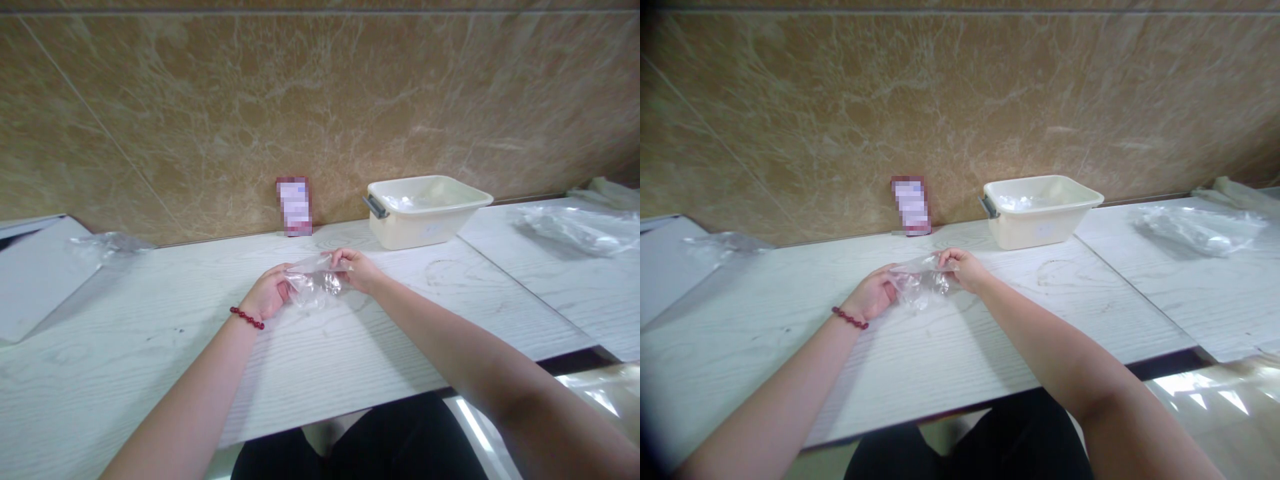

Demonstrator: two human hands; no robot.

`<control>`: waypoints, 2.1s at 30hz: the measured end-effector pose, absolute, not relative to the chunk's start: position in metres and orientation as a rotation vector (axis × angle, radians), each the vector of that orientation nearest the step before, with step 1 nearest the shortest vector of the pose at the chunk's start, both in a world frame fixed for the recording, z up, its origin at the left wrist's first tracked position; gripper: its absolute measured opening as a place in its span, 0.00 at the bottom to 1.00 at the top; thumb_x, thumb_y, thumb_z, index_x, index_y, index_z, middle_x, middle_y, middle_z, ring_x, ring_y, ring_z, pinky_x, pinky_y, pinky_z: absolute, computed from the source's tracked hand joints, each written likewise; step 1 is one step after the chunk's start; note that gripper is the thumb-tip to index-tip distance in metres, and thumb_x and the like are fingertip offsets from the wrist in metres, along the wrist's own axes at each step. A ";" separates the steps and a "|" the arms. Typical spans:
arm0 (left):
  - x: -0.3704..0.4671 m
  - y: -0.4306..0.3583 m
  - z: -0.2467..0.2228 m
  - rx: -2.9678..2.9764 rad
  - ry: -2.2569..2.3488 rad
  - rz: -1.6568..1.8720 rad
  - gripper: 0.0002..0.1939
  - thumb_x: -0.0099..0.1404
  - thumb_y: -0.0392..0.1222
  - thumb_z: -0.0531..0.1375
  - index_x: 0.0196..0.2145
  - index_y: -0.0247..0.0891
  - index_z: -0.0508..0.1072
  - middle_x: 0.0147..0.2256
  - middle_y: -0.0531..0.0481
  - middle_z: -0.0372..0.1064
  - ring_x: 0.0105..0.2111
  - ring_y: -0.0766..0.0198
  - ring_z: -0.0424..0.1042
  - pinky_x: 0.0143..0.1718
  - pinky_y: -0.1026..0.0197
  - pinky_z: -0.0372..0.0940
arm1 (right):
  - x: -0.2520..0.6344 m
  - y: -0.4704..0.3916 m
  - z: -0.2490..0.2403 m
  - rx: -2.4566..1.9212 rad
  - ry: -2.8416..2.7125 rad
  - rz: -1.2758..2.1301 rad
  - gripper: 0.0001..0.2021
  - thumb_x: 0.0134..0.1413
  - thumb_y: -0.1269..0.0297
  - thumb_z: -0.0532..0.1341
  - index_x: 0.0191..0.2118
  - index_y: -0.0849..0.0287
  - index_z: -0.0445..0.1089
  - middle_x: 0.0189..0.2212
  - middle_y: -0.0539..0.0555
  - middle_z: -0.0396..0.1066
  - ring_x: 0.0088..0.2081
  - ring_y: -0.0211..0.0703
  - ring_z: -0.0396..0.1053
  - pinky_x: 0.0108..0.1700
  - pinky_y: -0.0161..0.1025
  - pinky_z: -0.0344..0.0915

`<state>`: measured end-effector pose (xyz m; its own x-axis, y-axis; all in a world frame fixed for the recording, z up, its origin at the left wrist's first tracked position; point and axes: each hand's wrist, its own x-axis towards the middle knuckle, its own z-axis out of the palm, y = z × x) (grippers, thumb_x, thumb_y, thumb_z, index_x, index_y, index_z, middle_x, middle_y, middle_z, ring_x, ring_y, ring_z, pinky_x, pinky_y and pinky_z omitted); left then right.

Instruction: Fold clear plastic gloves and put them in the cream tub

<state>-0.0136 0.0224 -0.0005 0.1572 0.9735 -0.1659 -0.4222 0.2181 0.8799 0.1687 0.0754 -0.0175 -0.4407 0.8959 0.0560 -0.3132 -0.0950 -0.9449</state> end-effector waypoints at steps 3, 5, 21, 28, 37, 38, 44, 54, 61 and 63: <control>-0.014 0.022 0.003 0.749 0.792 1.170 0.12 0.51 0.33 0.48 0.30 0.28 0.70 0.27 0.42 0.70 0.27 0.61 0.69 0.28 0.61 0.63 | 0.168 0.075 -0.015 -0.715 -1.211 1.670 0.07 0.37 0.67 0.60 0.25 0.59 0.59 0.34 0.48 0.63 0.28 0.31 0.63 0.24 0.28 0.58; -0.015 0.022 0.004 0.707 0.772 1.215 0.15 0.53 0.38 0.47 0.31 0.27 0.70 0.28 0.41 0.70 0.29 0.59 0.69 0.29 0.59 0.63 | 0.166 0.075 -0.014 -0.718 -1.168 1.661 0.12 0.35 0.67 0.61 0.30 0.55 0.58 0.30 0.45 0.62 0.27 0.31 0.63 0.26 0.30 0.60; -0.012 0.026 -0.007 0.852 0.854 1.574 0.12 0.49 0.38 0.60 0.34 0.35 0.71 0.33 0.49 0.69 0.31 0.64 0.67 0.26 0.64 0.62 | 0.162 0.061 -0.007 -0.738 -1.221 1.857 0.18 0.35 0.66 0.64 0.32 0.57 0.54 0.31 0.46 0.59 0.30 0.31 0.63 0.38 0.40 0.64; -0.011 0.027 -0.008 0.856 0.857 1.582 0.12 0.48 0.36 0.60 0.34 0.37 0.71 0.31 0.50 0.70 0.30 0.66 0.68 0.30 0.63 0.63 | 0.162 0.062 -0.012 -0.859 -1.281 1.783 0.20 0.33 0.70 0.65 0.34 0.56 0.55 0.33 0.46 0.59 0.28 0.28 0.62 0.34 0.33 0.61; -0.013 0.026 -0.005 0.842 0.848 1.554 0.12 0.49 0.34 0.60 0.34 0.37 0.70 0.31 0.51 0.70 0.30 0.67 0.68 0.29 0.65 0.63 | 0.161 0.068 -0.016 -0.801 -1.195 1.755 0.19 0.34 0.71 0.64 0.34 0.57 0.56 0.30 0.46 0.59 0.28 0.28 0.62 0.33 0.31 0.60; -0.013 0.026 -0.005 0.832 0.843 1.550 0.12 0.49 0.34 0.60 0.34 0.37 0.70 0.31 0.51 0.70 0.30 0.67 0.68 0.29 0.65 0.64 | 0.161 0.068 -0.016 -0.797 -1.187 1.753 0.19 0.34 0.71 0.64 0.34 0.57 0.56 0.29 0.46 0.59 0.28 0.28 0.62 0.33 0.31 0.60; -0.016 0.027 -0.006 0.812 0.784 1.509 0.11 0.51 0.33 0.58 0.35 0.37 0.70 0.32 0.51 0.69 0.29 0.69 0.68 0.27 0.66 0.64 | 0.159 0.066 -0.013 -0.813 -1.154 1.766 0.20 0.33 0.72 0.64 0.35 0.57 0.56 0.30 0.46 0.60 0.28 0.28 0.62 0.33 0.32 0.60; -0.016 0.027 -0.005 0.789 0.796 1.470 0.12 0.51 0.31 0.57 0.35 0.37 0.70 0.31 0.52 0.69 0.27 0.70 0.68 0.27 0.67 0.65 | 0.160 0.067 -0.012 -0.781 -1.164 1.763 0.20 0.33 0.69 0.65 0.35 0.58 0.56 0.23 0.44 0.61 0.25 0.28 0.62 0.29 0.30 0.59; -0.016 0.026 -0.005 0.797 0.788 1.452 0.13 0.50 0.31 0.58 0.36 0.37 0.69 0.32 0.51 0.69 0.28 0.69 0.68 0.26 0.67 0.65 | 0.162 0.072 -0.016 -0.839 -1.220 1.698 0.20 0.34 0.66 0.65 0.36 0.58 0.58 0.19 0.44 0.62 0.21 0.28 0.61 0.26 0.29 0.59; -0.016 0.027 -0.005 0.803 0.786 1.442 0.13 0.50 0.31 0.58 0.36 0.37 0.69 0.31 0.51 0.69 0.27 0.69 0.68 0.26 0.68 0.64 | 0.163 0.073 -0.015 -0.859 -1.210 1.692 0.19 0.33 0.66 0.65 0.36 0.59 0.60 0.19 0.45 0.63 0.21 0.28 0.61 0.25 0.29 0.59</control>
<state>-0.0163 0.0266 -0.0052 -0.0129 0.9997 0.0190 -0.5257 -0.0229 0.8504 0.1626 0.0730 -0.0154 -0.3913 0.9189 -0.0490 -0.2508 -0.1578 -0.9551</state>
